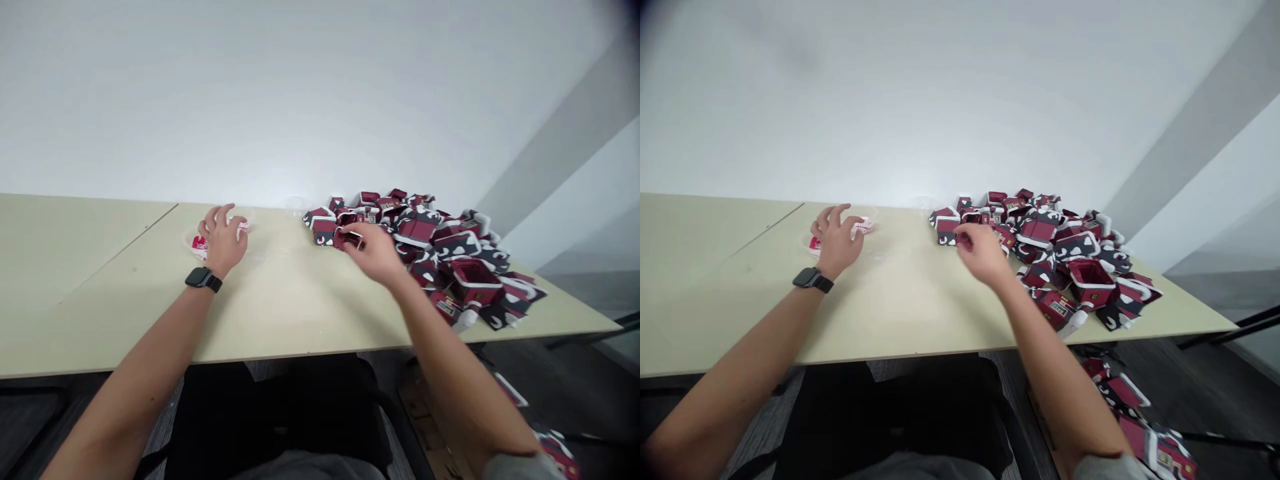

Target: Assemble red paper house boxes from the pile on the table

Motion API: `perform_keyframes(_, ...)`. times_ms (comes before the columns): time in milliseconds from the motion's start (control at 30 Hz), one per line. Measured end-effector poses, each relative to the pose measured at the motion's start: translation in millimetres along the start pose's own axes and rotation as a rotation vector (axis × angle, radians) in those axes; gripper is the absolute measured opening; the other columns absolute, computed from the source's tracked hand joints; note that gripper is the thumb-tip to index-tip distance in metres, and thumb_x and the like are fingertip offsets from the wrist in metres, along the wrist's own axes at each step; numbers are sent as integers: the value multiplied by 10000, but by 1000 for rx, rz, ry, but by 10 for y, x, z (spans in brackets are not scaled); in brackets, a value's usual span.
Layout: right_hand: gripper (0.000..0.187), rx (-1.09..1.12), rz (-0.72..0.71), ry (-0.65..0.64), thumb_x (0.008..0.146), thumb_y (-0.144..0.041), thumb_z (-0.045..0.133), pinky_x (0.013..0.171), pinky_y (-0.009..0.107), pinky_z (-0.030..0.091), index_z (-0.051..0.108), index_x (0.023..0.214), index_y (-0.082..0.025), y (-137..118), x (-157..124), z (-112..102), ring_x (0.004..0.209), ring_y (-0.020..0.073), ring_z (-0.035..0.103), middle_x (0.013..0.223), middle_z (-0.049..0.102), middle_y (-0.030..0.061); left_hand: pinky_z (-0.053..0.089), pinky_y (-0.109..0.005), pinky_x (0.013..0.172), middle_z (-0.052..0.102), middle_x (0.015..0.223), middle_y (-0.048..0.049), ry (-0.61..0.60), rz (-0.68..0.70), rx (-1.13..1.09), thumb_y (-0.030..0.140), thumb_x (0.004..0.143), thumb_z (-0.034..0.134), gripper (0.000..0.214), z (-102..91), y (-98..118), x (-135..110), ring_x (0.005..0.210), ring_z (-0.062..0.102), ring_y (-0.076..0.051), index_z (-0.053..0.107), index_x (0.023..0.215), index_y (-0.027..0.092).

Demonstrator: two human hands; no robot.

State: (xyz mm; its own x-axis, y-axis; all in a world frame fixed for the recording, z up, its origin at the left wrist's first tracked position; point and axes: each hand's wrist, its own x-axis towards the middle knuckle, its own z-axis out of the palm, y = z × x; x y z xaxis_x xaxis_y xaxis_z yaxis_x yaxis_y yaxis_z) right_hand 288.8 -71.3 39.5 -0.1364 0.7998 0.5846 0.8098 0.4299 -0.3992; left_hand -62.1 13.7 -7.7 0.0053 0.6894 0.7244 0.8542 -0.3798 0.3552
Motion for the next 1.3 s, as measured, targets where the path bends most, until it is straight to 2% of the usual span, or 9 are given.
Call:
perform_keyframes(167,509,-409,210,65,852,-371,677,1093,604,489,701,1324,-182,892,-348,-1071,1241,432,646,1305,731,190,193,-725,1188,515,1614,-117,40,19,-50,178,822,615,206,-44,62,67,1562,291,-464,731,980,240)
perform_keyframes(300,524,-506,334,-50,841,-464,697,978,567,547,719,1296,-206,1361,-607,-1420,1067,404,714,1270,755,173,188,-716,1196,542,1591,-91,71,48,-73,210,829,634,138,-34,87,88,1561,286,-464,734,919,244)
perform_keyframes(467,744,-548,336,-188,829,-564,755,855,483,567,636,1462,-191,1560,-683,-1297,978,380,734,1248,767,182,182,-720,1193,568,1559,-81,36,63,-81,231,843,628,107,5,80,67,1556,296,-469,732,865,243)
perform_keyframes(633,785,-568,372,-236,808,-463,777,807,448,566,587,1509,-167,1576,-628,-1108,947,381,745,1134,793,182,190,-716,1188,572,1549,-88,35,71,-69,227,851,622,105,21,68,71,1549,309,-468,724,828,231)
perform_keyframes(833,683,-519,299,-172,803,-431,759,973,504,553,622,1422,-178,1382,-651,-1124,1185,411,694,1368,709,200,190,-719,1194,588,1523,-91,21,57,-94,219,839,643,93,35,62,67,1542,300,-465,734,848,231)
perform_keyframes(900,568,-519,334,-195,836,-490,740,915,490,562,656,1316,-200,1282,-760,-1205,1105,394,717,1282,739,183,186,-723,1198,593,1510,-94,23,54,-106,216,833,653,89,42,53,67,1534,301,-464,738,856,233)
perform_keyframes(1000,503,-493,448,-347,831,-603,747,796,441,558,666,1154,-226,1115,-994,-1331,953,363,739,1115,775,149,190,-729,1191,584,1517,-95,28,64,-105,216,842,650,88,51,38,66,1532,300,-465,734,863,232)
perform_keyframes(1100,540,-481,520,-495,844,-639,721,752,398,536,634,1182,-226,973,-1199,-1373,894,339,743,1040,779,132,211,-720,1177,571,1537,-94,21,70,-74,210,856,637,95,52,36,61,1534,305,-460,728,869,232)
perform_keyframes(1300,530,-434,558,-509,804,-481,738,736,351,514,535,1219,-222,991,-1270,-1230,888,311,746,1030,770,118,260,-722,1136,591,1524,-89,24,89,-46,203,863,627,108,54,43,56,1510,344,-461,728,865,242)
